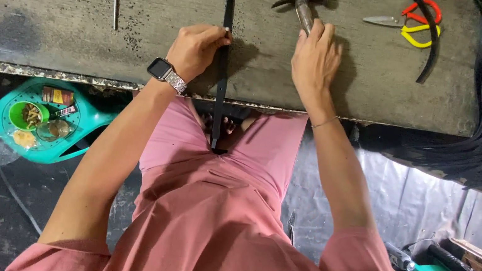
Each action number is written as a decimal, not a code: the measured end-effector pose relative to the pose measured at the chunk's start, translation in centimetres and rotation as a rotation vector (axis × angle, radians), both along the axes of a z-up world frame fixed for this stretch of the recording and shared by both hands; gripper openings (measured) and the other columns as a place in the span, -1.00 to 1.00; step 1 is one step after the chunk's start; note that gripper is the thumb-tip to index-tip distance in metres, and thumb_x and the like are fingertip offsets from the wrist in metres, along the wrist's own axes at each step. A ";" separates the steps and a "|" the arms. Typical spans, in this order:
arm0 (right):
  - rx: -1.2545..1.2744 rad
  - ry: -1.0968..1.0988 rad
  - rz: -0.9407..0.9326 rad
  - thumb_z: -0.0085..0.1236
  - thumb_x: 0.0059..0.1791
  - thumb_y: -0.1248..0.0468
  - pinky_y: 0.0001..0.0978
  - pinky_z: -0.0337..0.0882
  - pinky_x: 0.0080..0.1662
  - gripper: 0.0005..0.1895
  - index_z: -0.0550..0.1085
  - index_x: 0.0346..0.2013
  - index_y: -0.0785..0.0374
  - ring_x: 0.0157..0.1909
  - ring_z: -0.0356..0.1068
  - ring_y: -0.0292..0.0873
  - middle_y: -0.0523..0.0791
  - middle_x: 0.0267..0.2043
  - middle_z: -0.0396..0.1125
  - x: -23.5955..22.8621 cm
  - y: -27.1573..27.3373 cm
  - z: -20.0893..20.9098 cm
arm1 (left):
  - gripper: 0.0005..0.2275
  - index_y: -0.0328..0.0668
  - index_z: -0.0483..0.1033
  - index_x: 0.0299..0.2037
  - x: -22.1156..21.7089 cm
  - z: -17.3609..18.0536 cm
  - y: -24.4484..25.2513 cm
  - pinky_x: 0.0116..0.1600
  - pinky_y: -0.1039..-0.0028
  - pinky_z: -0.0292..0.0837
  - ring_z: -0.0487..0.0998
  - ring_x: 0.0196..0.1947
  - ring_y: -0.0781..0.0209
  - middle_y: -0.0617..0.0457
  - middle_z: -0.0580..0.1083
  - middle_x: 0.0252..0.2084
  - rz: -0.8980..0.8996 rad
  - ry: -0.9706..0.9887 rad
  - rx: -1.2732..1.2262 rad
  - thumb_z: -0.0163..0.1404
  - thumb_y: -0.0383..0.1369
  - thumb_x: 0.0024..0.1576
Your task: The person hammers nails into a black leather strip placed on a wooden workbench. They repeatedly pick up nails, position them on the strip, and strike them with a hammer. The person also briefly moves a pile of leather strips aside and retrieves another strip to continue the process.
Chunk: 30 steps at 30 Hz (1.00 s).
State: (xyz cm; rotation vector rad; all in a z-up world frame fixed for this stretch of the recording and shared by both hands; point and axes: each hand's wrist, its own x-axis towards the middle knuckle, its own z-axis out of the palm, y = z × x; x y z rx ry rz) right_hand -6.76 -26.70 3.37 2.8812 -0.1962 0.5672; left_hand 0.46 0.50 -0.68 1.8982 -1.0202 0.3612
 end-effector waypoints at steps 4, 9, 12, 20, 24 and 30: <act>0.748 0.104 0.032 -0.05 0.16 0.06 -0.09 0.21 -0.41 -0.71 0.32 -0.22 0.24 -0.43 0.26 -0.04 -0.09 -0.38 0.24 -1.2 1.7 5.5 | -0.93 -0.35 0.54 -0.17 0.1 -0.1 -0.1 -0.30 0.29 0.57 0.65 -0.33 0.02 -0.10 0.63 -0.25 -0.034 0.011 -0.043 0.11 -0.66 0.26; 0.806 -0.023 0.311 -0.28 0.20 -0.11 -0.30 0.12 -0.42 -0.57 0.19 -0.28 0.18 -0.62 0.04 -0.26 -0.27 -0.58 0.00 -4.7 6.1 10.0 | -0.93 -0.33 0.56 -0.12 -0.1 -0.2 -0.1 -0.33 0.27 0.54 0.63 -0.34 -0.01 -0.11 0.62 -0.24 -0.018 0.031 -0.013 0.14 -0.62 0.26; 0.875 -0.002 0.466 -0.28 0.22 0.03 -0.46 0.21 -0.66 -0.65 0.25 -0.14 0.28 -0.65 0.18 -0.31 -0.20 -0.50 0.23 -4.6 7.3 9.9 | -0.93 -0.29 0.55 -0.11 0.0 -0.6 -0.1 -0.30 0.26 0.51 0.62 -0.32 -0.05 -0.11 0.61 -0.22 -0.019 0.033 -0.006 0.13 -0.60 0.27; 1.010 -0.203 0.573 -0.31 0.16 0.22 -0.38 0.03 -0.44 -0.58 0.17 -0.60 0.23 -0.54 -0.06 -0.26 -0.18 -0.58 0.04 -5.8 7.8 15.6 | -0.98 -0.35 0.55 -0.16 -0.2 0.6 0.0 -0.34 0.23 0.51 0.59 -0.36 -0.04 -0.12 0.60 -0.25 -0.015 0.028 0.033 0.10 -0.60 0.28; 0.773 -0.089 0.488 -0.23 0.15 0.34 -0.09 0.35 -0.22 -0.77 0.44 -0.19 0.34 -0.29 0.41 0.05 0.03 -0.30 0.41 -5.2 6.6 10.1 | -0.98 -0.37 0.57 -0.16 0.1 -0.1 -0.4 -0.33 0.26 0.54 0.58 -0.38 0.00 -0.12 0.59 -0.27 -0.018 -0.023 0.014 0.13 -0.59 0.27; 0.908 0.125 0.209 -0.18 0.18 -0.05 -0.15 0.21 -0.41 -0.61 0.21 -0.35 0.15 -0.60 0.27 -0.11 -0.19 -0.59 0.34 -6.6 7.2 15.8 | -0.96 -0.31 0.55 -0.20 0.0 -0.6 -0.7 -0.41 0.23 0.43 0.55 -0.43 -0.03 -0.11 0.57 -0.30 -0.002 -0.014 0.036 0.14 -0.55 0.27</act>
